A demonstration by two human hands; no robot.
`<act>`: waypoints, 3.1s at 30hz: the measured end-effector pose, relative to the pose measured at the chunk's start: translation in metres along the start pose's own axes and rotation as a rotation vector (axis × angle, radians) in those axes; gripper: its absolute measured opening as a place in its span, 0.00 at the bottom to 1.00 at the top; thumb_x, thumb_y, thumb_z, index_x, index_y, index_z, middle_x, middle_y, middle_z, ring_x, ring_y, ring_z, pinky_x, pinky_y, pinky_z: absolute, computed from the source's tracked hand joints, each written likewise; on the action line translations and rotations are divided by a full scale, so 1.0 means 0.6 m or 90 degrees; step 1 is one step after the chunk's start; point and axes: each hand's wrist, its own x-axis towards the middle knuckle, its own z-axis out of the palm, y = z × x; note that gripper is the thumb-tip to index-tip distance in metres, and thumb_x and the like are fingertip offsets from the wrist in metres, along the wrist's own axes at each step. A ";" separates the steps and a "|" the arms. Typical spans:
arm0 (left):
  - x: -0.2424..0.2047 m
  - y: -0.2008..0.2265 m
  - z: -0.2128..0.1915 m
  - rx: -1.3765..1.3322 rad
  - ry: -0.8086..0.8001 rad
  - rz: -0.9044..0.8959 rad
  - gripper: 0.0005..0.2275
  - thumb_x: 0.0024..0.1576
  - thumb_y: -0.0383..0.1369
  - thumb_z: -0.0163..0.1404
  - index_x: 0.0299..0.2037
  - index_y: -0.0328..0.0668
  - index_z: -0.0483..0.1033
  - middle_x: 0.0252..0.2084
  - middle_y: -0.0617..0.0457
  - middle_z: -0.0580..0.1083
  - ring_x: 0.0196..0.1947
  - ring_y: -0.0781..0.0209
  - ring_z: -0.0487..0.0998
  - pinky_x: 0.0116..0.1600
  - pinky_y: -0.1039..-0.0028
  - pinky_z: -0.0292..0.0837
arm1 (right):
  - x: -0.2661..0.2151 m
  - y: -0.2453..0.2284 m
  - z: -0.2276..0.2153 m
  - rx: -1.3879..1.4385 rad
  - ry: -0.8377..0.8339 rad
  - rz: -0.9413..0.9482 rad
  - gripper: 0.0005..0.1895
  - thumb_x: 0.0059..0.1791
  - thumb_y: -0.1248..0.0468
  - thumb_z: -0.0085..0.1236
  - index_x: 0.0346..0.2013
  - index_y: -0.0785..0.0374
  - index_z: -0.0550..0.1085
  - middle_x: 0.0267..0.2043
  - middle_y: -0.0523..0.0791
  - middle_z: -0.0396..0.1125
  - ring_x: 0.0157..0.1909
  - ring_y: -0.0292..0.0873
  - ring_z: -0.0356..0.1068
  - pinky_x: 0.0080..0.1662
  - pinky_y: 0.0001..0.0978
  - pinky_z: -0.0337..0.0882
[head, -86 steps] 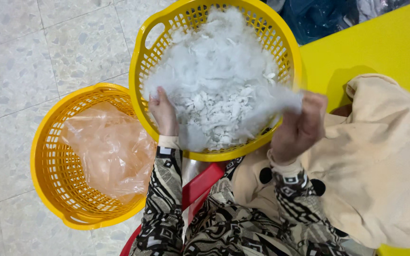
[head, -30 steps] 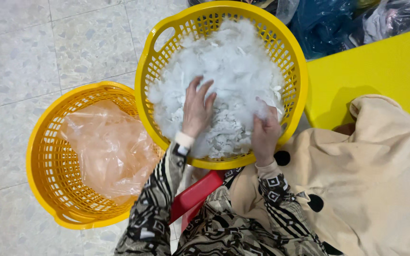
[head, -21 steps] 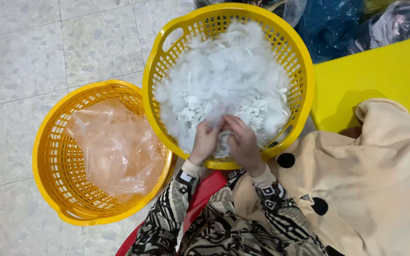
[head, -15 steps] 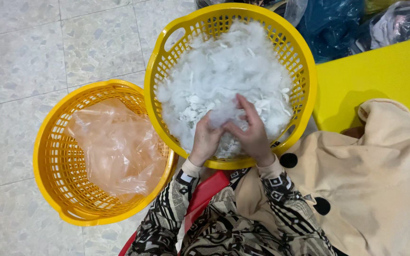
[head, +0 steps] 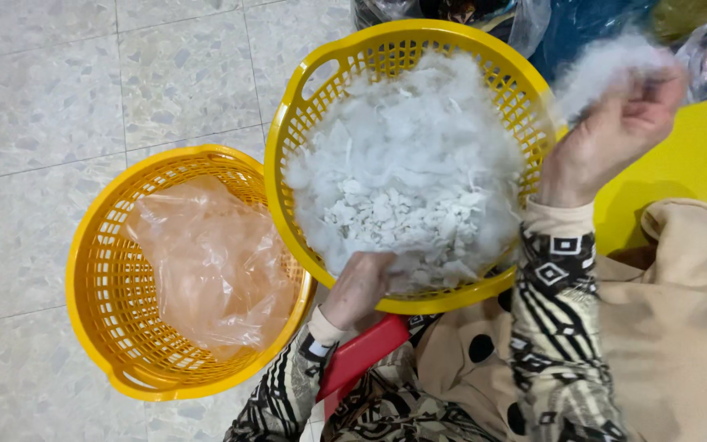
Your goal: The person repeatedly takes handfuls of white fluffy material from a yellow basket and pushes it into the opening of a beige polka-dotted fabric item. The person occasionally adjusts the fabric item to make room for more stuffing.
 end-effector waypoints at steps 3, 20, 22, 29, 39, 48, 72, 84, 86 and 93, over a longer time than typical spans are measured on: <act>0.020 -0.034 -0.001 0.103 0.186 -0.050 0.18 0.49 0.13 0.48 0.50 0.32 0.77 0.46 0.33 0.73 0.47 0.36 0.75 0.52 0.56 0.70 | -0.011 0.037 -0.014 -0.254 -0.062 -0.013 0.13 0.57 0.77 0.49 0.55 0.68 0.75 0.49 0.46 0.68 0.41 0.39 0.65 0.46 0.35 0.67; 0.215 -0.210 0.030 0.300 -0.197 -0.118 0.33 0.55 0.48 0.57 0.70 0.48 0.60 0.74 0.41 0.54 0.72 0.37 0.55 0.68 0.37 0.51 | -0.136 0.141 -0.028 -0.770 -0.893 0.221 0.39 0.46 0.46 0.61 0.69 0.53 0.62 0.73 0.55 0.53 0.76 0.57 0.46 0.64 0.81 0.40; 0.169 -0.189 -0.017 0.203 -0.075 -0.016 0.29 0.54 0.41 0.60 0.66 0.43 0.67 0.70 0.38 0.62 0.65 0.34 0.67 0.67 0.51 0.64 | -0.113 0.102 -0.029 -0.756 -0.891 0.182 0.37 0.45 0.47 0.62 0.66 0.52 0.65 0.71 0.55 0.54 0.74 0.58 0.49 0.63 0.78 0.43; -0.005 -0.130 -0.072 0.224 -0.235 -0.057 0.16 0.46 0.36 0.64 0.42 0.39 0.80 0.50 0.46 0.73 0.54 0.42 0.73 0.56 0.57 0.70 | -0.113 -0.017 -0.067 -0.597 -0.829 0.053 0.32 0.49 0.53 0.62 0.65 0.62 0.69 0.64 0.58 0.64 0.63 0.62 0.64 0.62 0.56 0.60; -0.053 -0.138 -0.007 0.376 -0.024 -0.012 0.05 0.52 0.24 0.54 0.38 0.38 0.75 0.49 0.46 0.74 0.49 0.44 0.74 0.55 0.58 0.69 | -0.271 -0.060 -0.068 -0.437 -0.861 0.069 0.23 0.48 0.61 0.62 0.58 0.58 0.74 0.66 0.54 0.62 0.68 0.57 0.59 0.65 0.59 0.57; -0.025 -0.088 -0.068 0.103 0.173 -0.081 0.05 0.65 0.26 0.47 0.43 0.33 0.65 0.46 0.41 0.77 0.43 0.47 0.80 0.49 0.63 0.73 | -0.296 -0.065 -0.069 -0.527 -0.723 0.102 0.27 0.47 0.61 0.64 0.59 0.61 0.71 0.67 0.56 0.58 0.70 0.58 0.55 0.64 0.65 0.53; 0.067 -0.088 0.176 -0.024 0.347 -0.137 0.27 0.60 0.40 0.59 0.60 0.24 0.66 0.48 0.41 0.75 0.46 0.51 0.76 0.48 0.66 0.72 | -0.295 0.051 -0.078 0.067 -0.227 0.530 0.17 0.51 0.73 0.50 0.55 0.66 0.72 0.49 0.42 0.73 0.49 0.35 0.70 0.53 0.26 0.70; 0.190 -0.248 0.164 0.013 0.523 -0.347 0.20 0.64 0.43 0.45 0.40 0.29 0.79 0.38 0.30 0.78 0.42 0.30 0.77 0.47 0.53 0.70 | -0.365 0.102 -0.066 0.165 -0.249 0.569 0.17 0.53 0.75 0.51 0.57 0.69 0.73 0.50 0.41 0.71 0.50 0.33 0.65 0.54 0.25 0.65; 0.202 -0.264 0.150 0.050 0.546 -0.367 0.19 0.64 0.43 0.46 0.40 0.30 0.79 0.38 0.30 0.78 0.42 0.30 0.77 0.48 0.52 0.70 | -0.371 0.102 -0.060 0.187 -0.259 0.544 0.17 0.52 0.75 0.51 0.56 0.68 0.73 0.53 0.40 0.71 0.53 0.32 0.66 0.57 0.24 0.64; 0.217 -0.270 0.111 0.026 0.564 -0.415 0.18 0.63 0.43 0.46 0.42 0.32 0.79 0.39 0.30 0.78 0.43 0.31 0.78 0.49 0.52 0.71 | -0.374 0.077 -0.075 0.146 -0.251 0.507 0.18 0.51 0.76 0.50 0.56 0.71 0.73 0.57 0.43 0.68 0.57 0.34 0.65 0.60 0.25 0.63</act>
